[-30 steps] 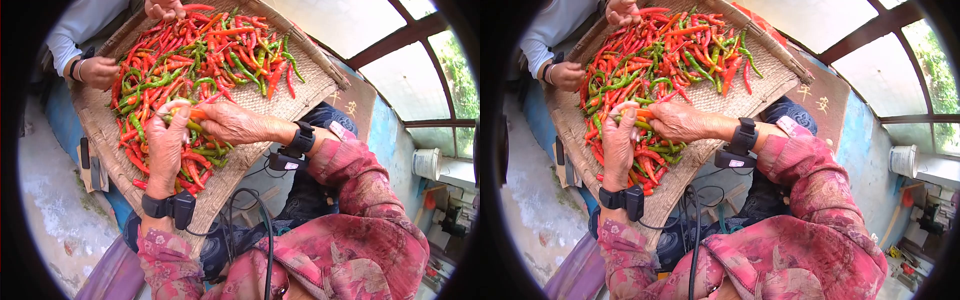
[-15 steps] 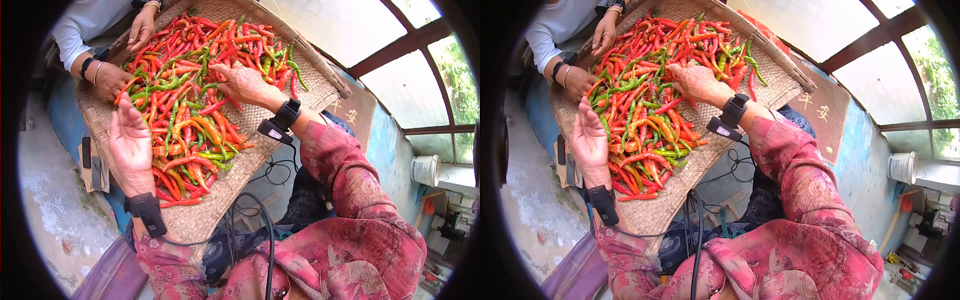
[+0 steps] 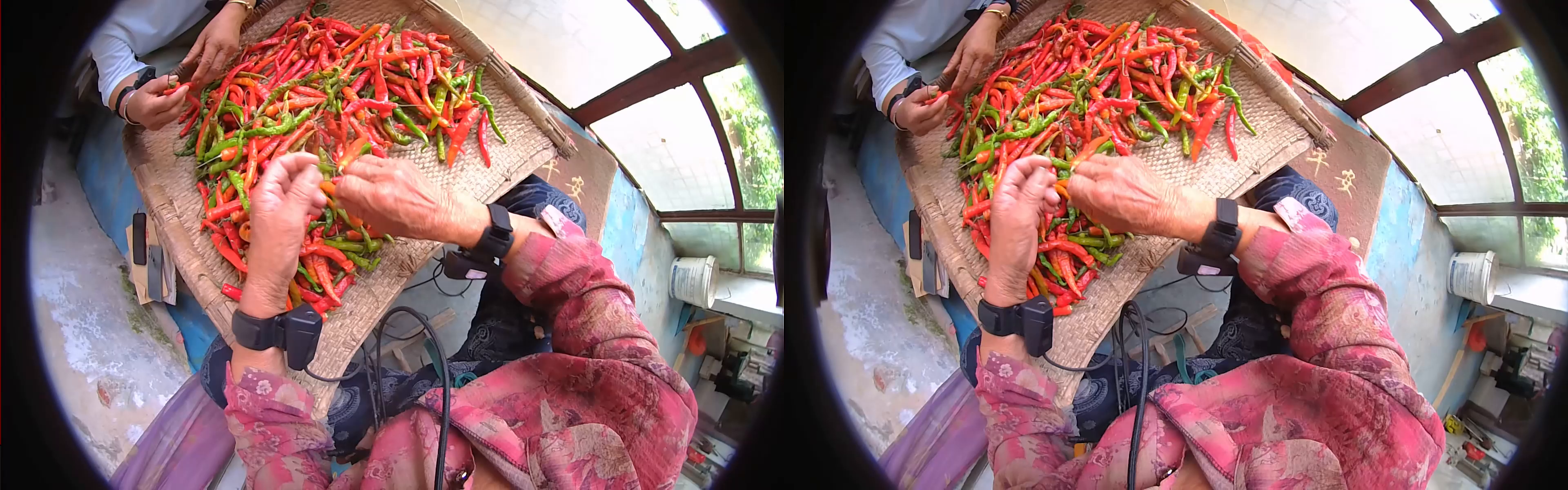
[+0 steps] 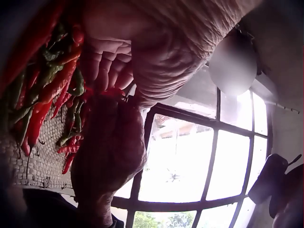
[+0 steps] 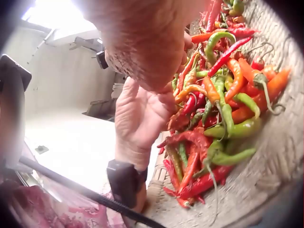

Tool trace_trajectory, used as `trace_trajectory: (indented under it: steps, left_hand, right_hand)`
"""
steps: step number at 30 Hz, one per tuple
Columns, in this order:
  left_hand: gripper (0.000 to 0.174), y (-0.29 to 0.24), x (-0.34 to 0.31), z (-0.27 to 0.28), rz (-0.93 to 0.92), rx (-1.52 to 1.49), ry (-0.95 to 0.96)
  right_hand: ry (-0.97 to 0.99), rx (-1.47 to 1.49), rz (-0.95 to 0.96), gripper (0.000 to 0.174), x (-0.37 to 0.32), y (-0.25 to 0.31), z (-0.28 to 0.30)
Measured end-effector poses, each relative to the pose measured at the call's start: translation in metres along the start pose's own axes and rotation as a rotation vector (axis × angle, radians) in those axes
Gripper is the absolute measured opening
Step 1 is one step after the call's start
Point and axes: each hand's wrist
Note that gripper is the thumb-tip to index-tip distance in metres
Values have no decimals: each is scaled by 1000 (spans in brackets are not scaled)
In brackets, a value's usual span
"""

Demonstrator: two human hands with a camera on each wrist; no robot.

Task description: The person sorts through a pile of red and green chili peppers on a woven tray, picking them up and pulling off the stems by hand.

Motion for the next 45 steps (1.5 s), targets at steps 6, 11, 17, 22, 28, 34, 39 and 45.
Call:
trace_trajectory:
  steps: [6,11,17,22,28,34,39,45]
  left_hand:
    - [29,8,-6,-12,223,72,70]
    - [28,4,-2,-8,-69,-1,-77]
    - [15,-11,9,29,-265,-373,-279]
    - [10,-12,6,26,-186,-455,-242]
    - [10,-5,2,6,-44,-258,-160]
    - [13,7,0,1,35,-147,-109]
    - [18,9,-2,-7,79,-11,-48]
    - [32,19,-9,-20,150,238,33]
  right_hand:
    - [-14,-6,325,15,-13,12,6]
    - [-22,6,359,31,-9,6,13]
    - [-205,-39,-63,31,11,-67,14]
    - [-184,-213,-241,26,13,-76,6]
    - [24,-515,-363,30,24,-73,-3]
    - [104,-214,-297,17,28,-66,-7]
    - [-12,316,-527,23,24,-26,18]
    - [-4,875,-672,22,7,-9,13]
Point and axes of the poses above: each hand's wrist, its own x-axis towards the middle knuckle, its own z-axis out of the back of the hand, y = z × x, and after that the axes turned 4 degrees about -y, right-handed
